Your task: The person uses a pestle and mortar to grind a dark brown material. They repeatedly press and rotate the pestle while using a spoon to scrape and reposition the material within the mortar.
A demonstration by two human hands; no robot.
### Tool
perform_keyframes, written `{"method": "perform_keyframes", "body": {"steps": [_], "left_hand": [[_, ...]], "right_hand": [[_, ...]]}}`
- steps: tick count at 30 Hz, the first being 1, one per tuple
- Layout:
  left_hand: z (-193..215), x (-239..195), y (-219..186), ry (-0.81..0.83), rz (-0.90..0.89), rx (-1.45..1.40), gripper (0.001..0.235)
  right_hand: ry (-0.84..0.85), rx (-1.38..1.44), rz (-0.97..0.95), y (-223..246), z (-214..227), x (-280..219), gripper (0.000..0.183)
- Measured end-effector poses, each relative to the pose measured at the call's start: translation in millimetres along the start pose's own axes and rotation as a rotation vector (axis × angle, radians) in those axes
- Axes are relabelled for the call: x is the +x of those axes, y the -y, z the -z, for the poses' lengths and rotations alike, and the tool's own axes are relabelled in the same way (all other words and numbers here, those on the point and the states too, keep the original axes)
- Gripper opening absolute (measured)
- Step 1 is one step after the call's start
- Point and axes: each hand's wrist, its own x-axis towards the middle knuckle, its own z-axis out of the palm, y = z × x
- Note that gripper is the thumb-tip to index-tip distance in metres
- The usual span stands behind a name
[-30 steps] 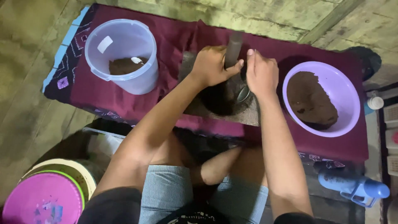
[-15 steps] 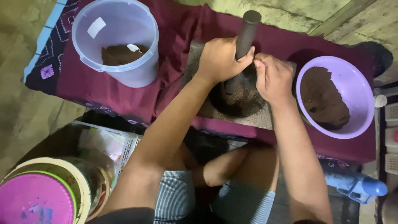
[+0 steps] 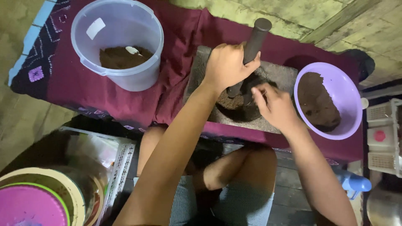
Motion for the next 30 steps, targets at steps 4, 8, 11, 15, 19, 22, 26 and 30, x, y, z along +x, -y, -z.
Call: {"method": "perform_keyframes", "body": {"steps": [4,8,11,15,19,22,26,30], "left_hand": [[0,0,-1,0.017,0.001,0.014,0.039],[1,0,0,0.009,-0.004,-0.007,0.039],[-1,-1,1,-0.007,-0.007,0.005,0.039],[5,0,-4,0.004,0.015,-0.037,0.037],[2,-1,-2,-0.066,-0.029,0.002,0.038],[3,-1,-2,-0.019,-0.008,-0.007,0.037],[7,0,-5,-0.025,0.009,-0.018,0.033],[5,1,-3,-0.043,-0.007,-0.014,0.035]], "right_hand": [[-0.048,0.119,-0.076,29,11,-9,0.024],[-0.187,0.367,-0.202,55,26,-13,0.015],[-0.173,0.429,-0.203,66,27,-19,0.013],[-0.045,0.404,-0.152,80,18,-12,0.014],[0.044,0.157,0.045,63,12,-10,0.019],[-0.018,0.132,0.095,58,20,-8,0.018],[-0.083,0.43,-0.051,60,34,-15,0.017],[0.047,0.338,-0.061,39,28,-27,0.016]]}}
